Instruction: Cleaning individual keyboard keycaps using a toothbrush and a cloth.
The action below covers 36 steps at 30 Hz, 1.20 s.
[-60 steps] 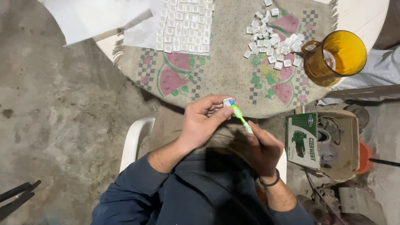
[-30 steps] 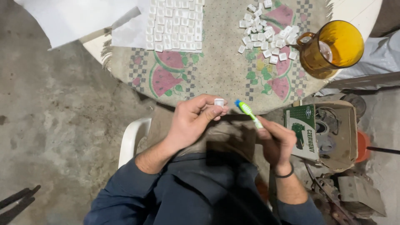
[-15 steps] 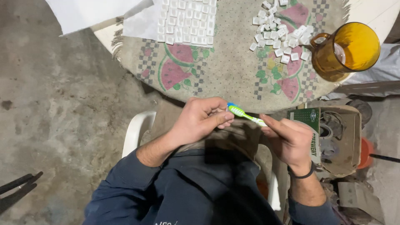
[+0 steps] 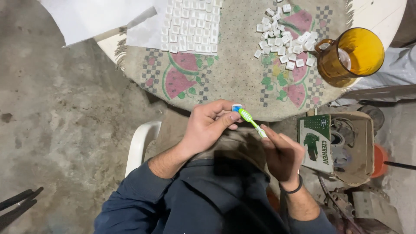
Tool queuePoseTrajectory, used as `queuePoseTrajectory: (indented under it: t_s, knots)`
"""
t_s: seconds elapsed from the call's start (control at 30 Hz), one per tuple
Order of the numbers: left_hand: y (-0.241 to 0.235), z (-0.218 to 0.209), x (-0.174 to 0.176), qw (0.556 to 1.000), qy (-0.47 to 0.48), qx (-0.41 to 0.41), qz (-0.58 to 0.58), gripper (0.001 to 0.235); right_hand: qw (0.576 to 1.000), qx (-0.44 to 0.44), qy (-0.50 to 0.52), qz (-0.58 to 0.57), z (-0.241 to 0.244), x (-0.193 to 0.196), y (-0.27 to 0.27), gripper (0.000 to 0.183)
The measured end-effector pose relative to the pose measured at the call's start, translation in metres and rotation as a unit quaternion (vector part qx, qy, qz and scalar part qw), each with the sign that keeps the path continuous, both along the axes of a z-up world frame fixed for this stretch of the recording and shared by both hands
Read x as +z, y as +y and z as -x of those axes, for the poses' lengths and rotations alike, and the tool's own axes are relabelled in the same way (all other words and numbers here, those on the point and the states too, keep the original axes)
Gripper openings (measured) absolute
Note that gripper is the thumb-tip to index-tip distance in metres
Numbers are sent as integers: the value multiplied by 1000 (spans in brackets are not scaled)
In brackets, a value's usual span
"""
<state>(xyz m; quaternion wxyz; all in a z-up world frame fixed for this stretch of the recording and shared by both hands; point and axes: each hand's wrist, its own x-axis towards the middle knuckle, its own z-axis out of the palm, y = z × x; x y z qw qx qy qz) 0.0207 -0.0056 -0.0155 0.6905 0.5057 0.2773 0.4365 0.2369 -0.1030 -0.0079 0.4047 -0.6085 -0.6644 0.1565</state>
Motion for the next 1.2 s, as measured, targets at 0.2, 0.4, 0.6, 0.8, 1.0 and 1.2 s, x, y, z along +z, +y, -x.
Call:
queuePoseTrajectory:
  t_s: [0.2,0.4,0.6,0.8,1.0,1.2]
  knots:
    - [-6,-10,-8,996,-67,40,46,24,997,-32,69,-5,19,-16,-2,27]
    - [-9,-20,-27,992,-91,78,47,24,996,-42,77,-4,27,-19,2,28]
    - [-4,-20,-24,993,-91,66,39,23,998,-38,42,-30,23,-17,8,26]
    - [-2,-17,-17,991,-119,41,45,23,998,-44,-15,-49,13,-21,7,25]
    - [-11,-20,-25,992,-116,22,51,24,996,-39,30,-77,26,-21,8,26]
    - [-7,-21,-25,992,-116,43,30,24,997,-32,51,-55,28,-20,8,27]
